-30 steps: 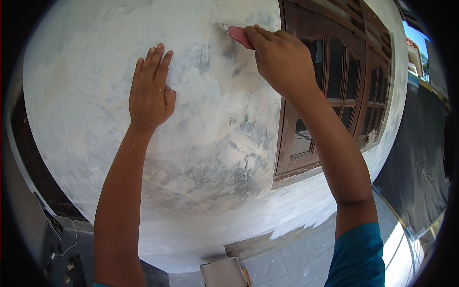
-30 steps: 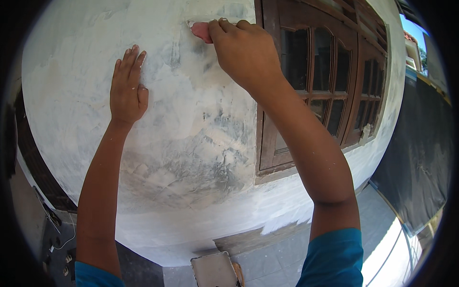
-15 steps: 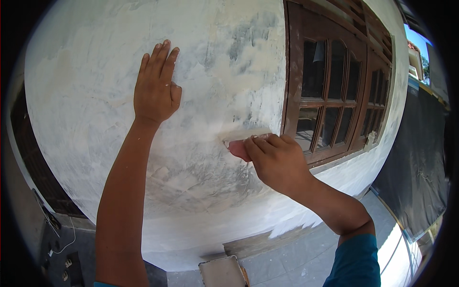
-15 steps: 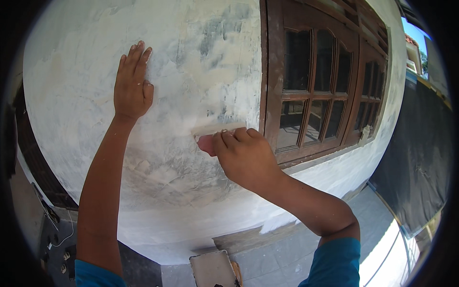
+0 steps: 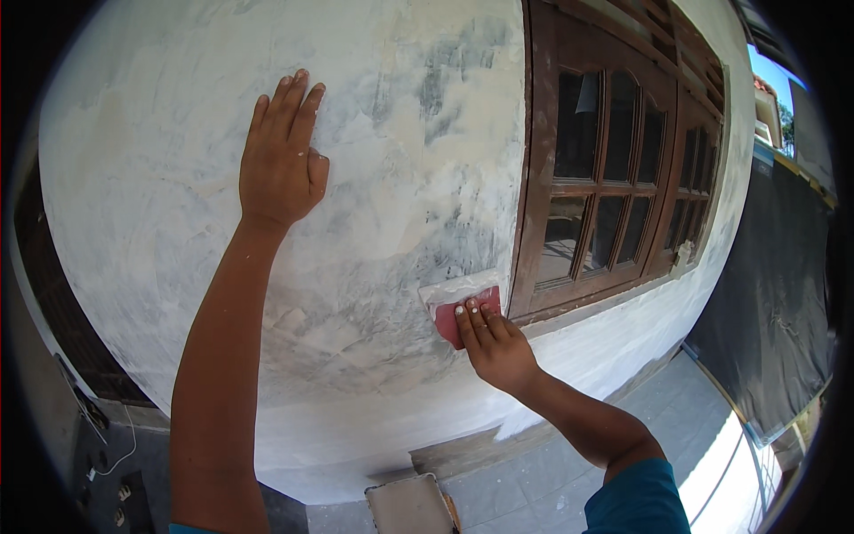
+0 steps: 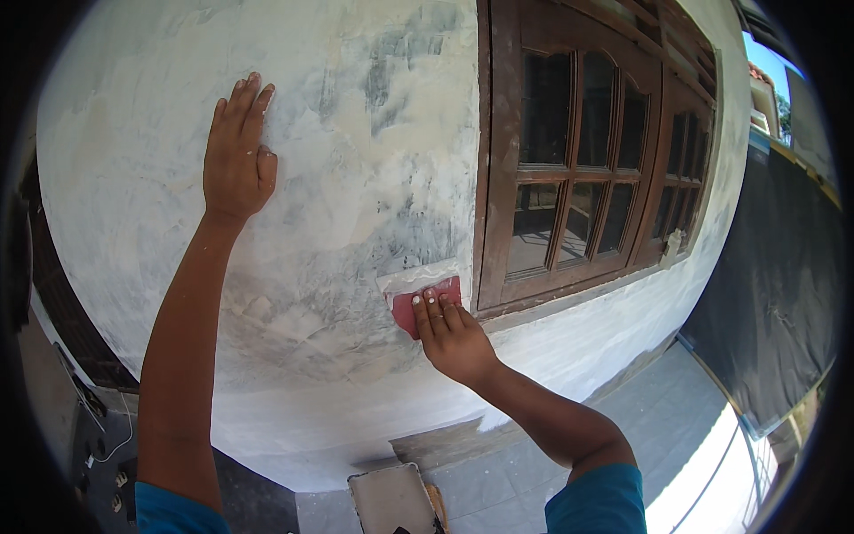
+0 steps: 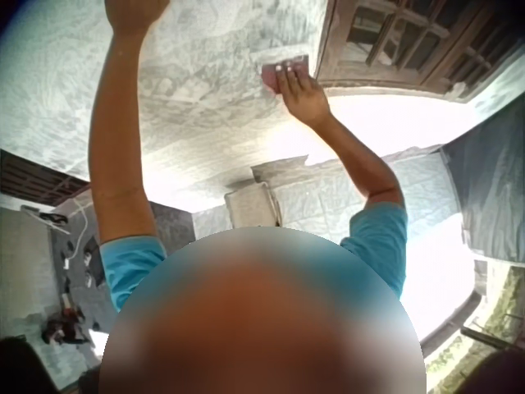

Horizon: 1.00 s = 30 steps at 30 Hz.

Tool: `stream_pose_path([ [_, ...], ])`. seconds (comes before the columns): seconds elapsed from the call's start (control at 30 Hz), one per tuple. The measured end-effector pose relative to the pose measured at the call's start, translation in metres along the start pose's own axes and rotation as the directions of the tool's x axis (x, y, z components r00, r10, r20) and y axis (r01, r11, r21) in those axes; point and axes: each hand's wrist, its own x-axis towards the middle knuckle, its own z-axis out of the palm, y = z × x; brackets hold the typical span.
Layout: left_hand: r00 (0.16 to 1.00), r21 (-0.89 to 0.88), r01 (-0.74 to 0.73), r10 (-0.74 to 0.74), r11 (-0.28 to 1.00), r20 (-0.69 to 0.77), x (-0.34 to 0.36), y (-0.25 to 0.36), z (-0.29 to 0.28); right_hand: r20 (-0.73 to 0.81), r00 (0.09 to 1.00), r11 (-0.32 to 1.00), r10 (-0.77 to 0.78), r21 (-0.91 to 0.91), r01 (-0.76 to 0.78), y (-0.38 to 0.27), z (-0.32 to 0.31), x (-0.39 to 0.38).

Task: Applying putty or filler to cracks and imperfections in an exterior wall.

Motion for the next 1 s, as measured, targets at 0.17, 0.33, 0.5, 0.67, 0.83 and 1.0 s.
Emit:
stream_pose_path([
  [0.17,1.0,0.019,0.012,-0.012,1.0,0.009,-0.004,-0.002,-0.001,0.087,0.994,0.969,0.071,0.231,-0.089,0.034,-0.068,0.039],
  [0.33,0.999,0.044,0.015,-0.017,0.999,0.028,-0.005,-0.004,-0.002,-0.462,0.876,0.983,0.139,-0.04,-0.177,0.142,-0.114,0.166],
  [0.5,1.0,0.033,0.014,-0.015,0.999,0.016,0.0,-0.001,0.001,-0.496,0.848,0.963,0.185,-0.079,-0.257,0.189,-0.099,0.202],
  [0.67,0.999,0.042,0.03,-0.031,0.999,0.035,-0.002,0.0,-0.001,-0.261,0.956,0.979,0.131,-0.117,-0.166,0.116,-0.023,0.1],
  [0.83,1.0,0.031,0.02,-0.021,0.999,0.021,0.0,0.001,0.001,-0.03,0.984,0.978,0.176,0.123,-0.171,0.059,-0.058,0.049],
  [1.0,0.999,0.022,0.03,-0.031,0.999,0.028,-0.004,-0.001,-0.002,-0.418,0.894,0.983,0.161,-0.008,-0.181,0.112,-0.124,0.165],
])
